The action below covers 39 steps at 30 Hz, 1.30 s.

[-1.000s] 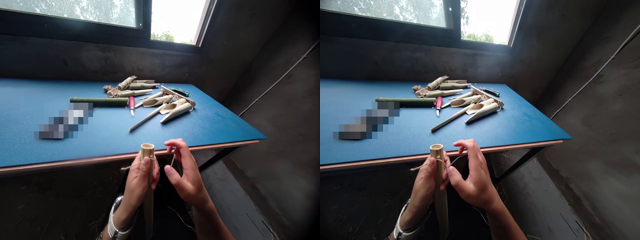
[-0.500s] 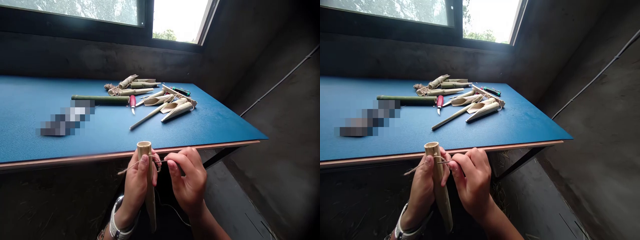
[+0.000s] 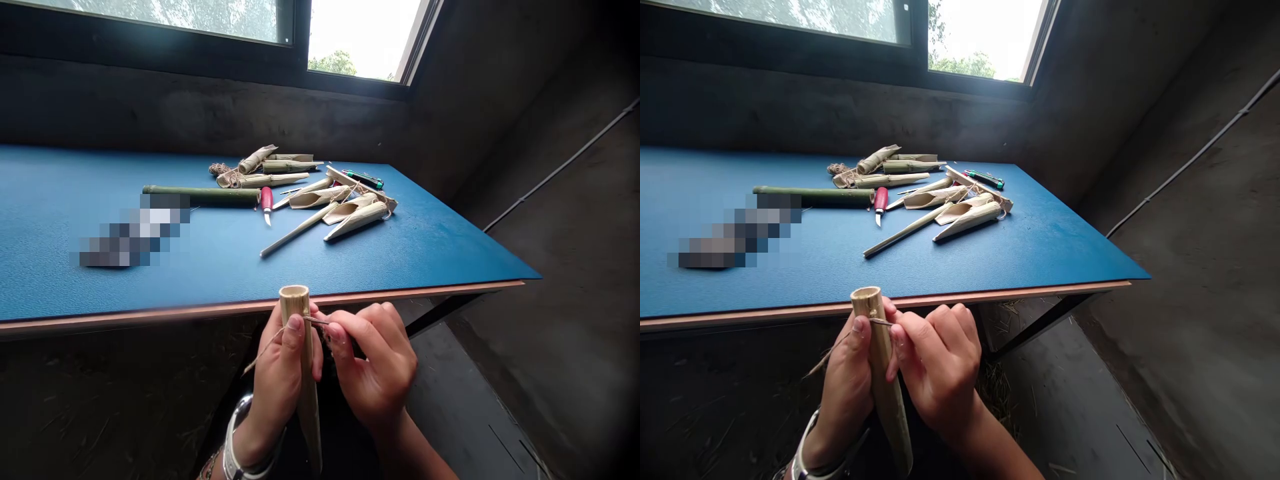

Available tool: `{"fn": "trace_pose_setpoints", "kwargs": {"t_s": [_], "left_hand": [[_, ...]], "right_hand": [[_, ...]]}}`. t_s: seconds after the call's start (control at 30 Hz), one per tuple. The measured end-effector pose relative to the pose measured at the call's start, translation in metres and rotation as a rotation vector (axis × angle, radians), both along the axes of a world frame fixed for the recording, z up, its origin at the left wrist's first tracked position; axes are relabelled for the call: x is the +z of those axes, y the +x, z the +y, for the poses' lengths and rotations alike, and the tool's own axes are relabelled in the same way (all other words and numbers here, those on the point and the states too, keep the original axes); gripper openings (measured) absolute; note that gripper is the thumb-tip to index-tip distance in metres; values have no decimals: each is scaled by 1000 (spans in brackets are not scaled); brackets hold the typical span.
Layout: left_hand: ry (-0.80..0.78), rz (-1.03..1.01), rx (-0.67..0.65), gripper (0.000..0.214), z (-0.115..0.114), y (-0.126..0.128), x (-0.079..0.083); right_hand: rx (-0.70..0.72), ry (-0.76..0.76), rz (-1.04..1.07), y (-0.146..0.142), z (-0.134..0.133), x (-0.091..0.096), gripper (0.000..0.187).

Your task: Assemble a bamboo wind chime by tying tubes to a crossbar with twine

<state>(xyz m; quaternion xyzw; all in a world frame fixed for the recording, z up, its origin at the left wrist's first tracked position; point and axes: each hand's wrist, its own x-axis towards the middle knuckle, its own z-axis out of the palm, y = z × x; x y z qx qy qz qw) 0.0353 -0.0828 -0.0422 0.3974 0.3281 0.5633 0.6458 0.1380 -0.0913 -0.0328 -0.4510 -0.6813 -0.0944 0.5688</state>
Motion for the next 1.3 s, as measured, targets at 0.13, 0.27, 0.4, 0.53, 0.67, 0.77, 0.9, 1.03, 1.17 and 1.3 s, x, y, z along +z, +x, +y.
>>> {"fn": "trace_pose_setpoints", "kwargs": {"t_s": [0.13,0.27,0.4,0.53,0.67,0.77,0.9,1.03,1.17,1.3], "left_hand": [[1,-12,-19,37,-1,1,0],[3,-23,-27,37,-3,2,0],[15,-53,-30,36,-4,2,0],[35,-59,-23,32,-4,3,1],[24,-62,-13,32,-4,4,2],[16,-61,-16,33,-4,4,2],[9,-52,-4,33,-4,3,-1],[76,-18,60,32,-6,5,-4],[150,-37,54,29,-8,6,-4],[155,-75,9,30,-8,4,-3]], "right_hand": [[-19,19,-5,1,-2,1,10],[-30,19,-27,2,-2,0,9],[-27,26,-37,3,-4,-1,11],[-29,43,-28,4,-5,-3,12],[-39,31,-35,3,-4,-4,13],[-44,36,-48,4,-4,-5,14],[-80,58,-83,3,-5,-6,14],[-125,104,-110,0,-6,-7,9],[-123,108,-92,0,-7,-6,8],[-81,106,-53,1,-9,-5,9]]}}
